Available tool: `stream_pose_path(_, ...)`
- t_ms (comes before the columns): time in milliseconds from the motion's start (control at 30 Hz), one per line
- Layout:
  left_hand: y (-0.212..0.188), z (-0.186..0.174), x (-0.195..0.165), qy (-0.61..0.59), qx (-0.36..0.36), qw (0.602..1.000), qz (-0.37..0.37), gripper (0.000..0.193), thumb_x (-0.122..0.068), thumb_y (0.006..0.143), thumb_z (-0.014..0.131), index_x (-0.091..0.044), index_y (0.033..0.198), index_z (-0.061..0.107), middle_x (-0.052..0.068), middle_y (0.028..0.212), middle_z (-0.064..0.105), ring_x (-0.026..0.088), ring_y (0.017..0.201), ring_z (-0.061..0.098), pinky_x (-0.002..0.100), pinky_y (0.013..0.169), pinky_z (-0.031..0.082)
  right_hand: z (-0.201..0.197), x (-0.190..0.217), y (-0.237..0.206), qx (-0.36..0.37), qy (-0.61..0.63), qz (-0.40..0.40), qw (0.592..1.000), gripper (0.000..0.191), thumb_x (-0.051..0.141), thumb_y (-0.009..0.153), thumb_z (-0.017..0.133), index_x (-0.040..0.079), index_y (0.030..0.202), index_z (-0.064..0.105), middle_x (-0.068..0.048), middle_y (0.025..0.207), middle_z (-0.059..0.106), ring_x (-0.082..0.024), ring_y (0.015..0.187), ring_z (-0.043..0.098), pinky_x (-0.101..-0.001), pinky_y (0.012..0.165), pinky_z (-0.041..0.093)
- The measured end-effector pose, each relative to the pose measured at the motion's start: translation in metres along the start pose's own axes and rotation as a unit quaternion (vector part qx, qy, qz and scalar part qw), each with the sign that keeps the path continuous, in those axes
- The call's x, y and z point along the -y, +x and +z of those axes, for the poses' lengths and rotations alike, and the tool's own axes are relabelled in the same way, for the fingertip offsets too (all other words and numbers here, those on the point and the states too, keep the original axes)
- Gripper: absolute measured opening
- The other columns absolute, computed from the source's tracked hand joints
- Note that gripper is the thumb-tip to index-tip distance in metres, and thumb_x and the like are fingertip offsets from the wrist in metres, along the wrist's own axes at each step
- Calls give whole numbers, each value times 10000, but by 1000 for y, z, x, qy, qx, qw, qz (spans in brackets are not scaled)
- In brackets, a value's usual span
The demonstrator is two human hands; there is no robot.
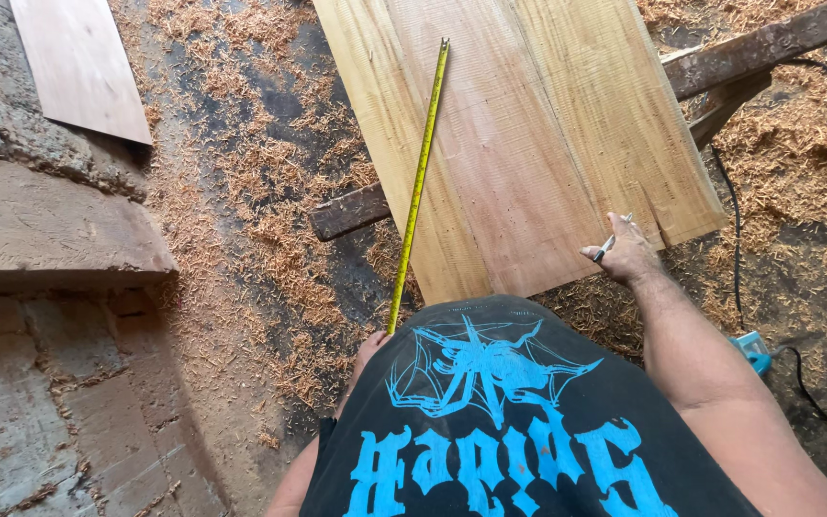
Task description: The person measures a large wooden plank using a tape measure and a set square, marking lines with a pencil. They adjust the tools and reposition the plank to draw straight lines for cutting or assembly.
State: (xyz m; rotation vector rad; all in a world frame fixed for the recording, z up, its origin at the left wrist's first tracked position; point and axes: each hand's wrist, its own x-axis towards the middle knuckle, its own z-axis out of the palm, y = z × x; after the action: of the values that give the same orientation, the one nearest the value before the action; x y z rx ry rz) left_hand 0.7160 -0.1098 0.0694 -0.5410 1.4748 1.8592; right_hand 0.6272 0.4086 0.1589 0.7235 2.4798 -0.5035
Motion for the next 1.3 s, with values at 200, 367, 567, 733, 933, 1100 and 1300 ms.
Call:
stream_pose_path(200, 11, -10, 9, 103, 30, 993, 37, 207, -199, 1004, 637, -22, 1110, 625, -23, 838, 595, 21, 694, 540, 187, 568, 461, 5, -8, 4, -8, 9, -19, 1000, 1050, 564, 806, 786, 153, 1626, 273, -176, 1652, 315, -321, 1536, 282, -445, 1246, 259)
stream_pose_path(367, 18, -9, 2, 88, 23, 994, 60, 195, -199, 1017, 648, -11, 1056, 611, -24, 811, 568, 22, 675, 522, 200, 545, 449, 7, -13, 7, -11, 10, -30, 999, 1053, 566, 803, 786, 148, 1623, 274, -175, 1651, 316, -316, 1533, 287, -440, 1244, 260)
stream_pose_path(567, 8, 6, -16, -16, -7, 1000, 0, 191, -160, 970, 672, 5, 1042, 610, -1, 794, 621, 54, 646, 588, 223, 531, 482, 4, -10, 4, -9, 11, -21, 1000, 1050, 571, 804, 783, 164, 1625, 270, -171, 1654, 313, -313, 1534, 288, -448, 1241, 266)
stream_pose_path(733, 18, 1, -14, 7, -10, 1000, 11, 194, -160, 960, 691, -31, 1084, 617, -23, 819, 604, 51, 670, 569, 225, 562, 475, 2, -6, -1, -2, 8, -9, 1000, 1052, 586, 806, 777, 178, 1628, 263, -167, 1651, 315, -320, 1530, 288, -460, 1239, 267)
stream_pose_path(933, 32, -9, -10, 117, -58, 991, 24, 275, -219, 931, 707, -36, 1132, 668, -23, 828, 610, 61, 685, 532, 223, 598, 431, 4, -8, -4, -3, 10, -17, 1000, 1051, 570, 804, 786, 167, 1628, 272, -179, 1646, 332, -330, 1521, 314, -451, 1239, 285)
stream_pose_path(1100, 32, -8, -13, 100, -57, 993, -1, 315, -225, 915, 713, -43, 1166, 659, -17, 821, 609, 73, 689, 546, 226, 600, 440, 8, -12, -2, -2, 12, -11, 1000, 1041, 561, 808, 786, 165, 1626, 279, -183, 1636, 345, -330, 1517, 321, -459, 1229, 293)
stream_pose_path(1300, 36, -9, -14, 162, -68, 984, 2, 334, -242, 912, 712, -38, 1173, 674, -12, 853, 670, 69, 745, 615, 211, 658, 492, 11, -16, 1, -9, 14, -21, 1000, 1036, 557, 809, 790, 149, 1620, 292, -191, 1634, 348, -335, 1516, 321, -455, 1231, 292)
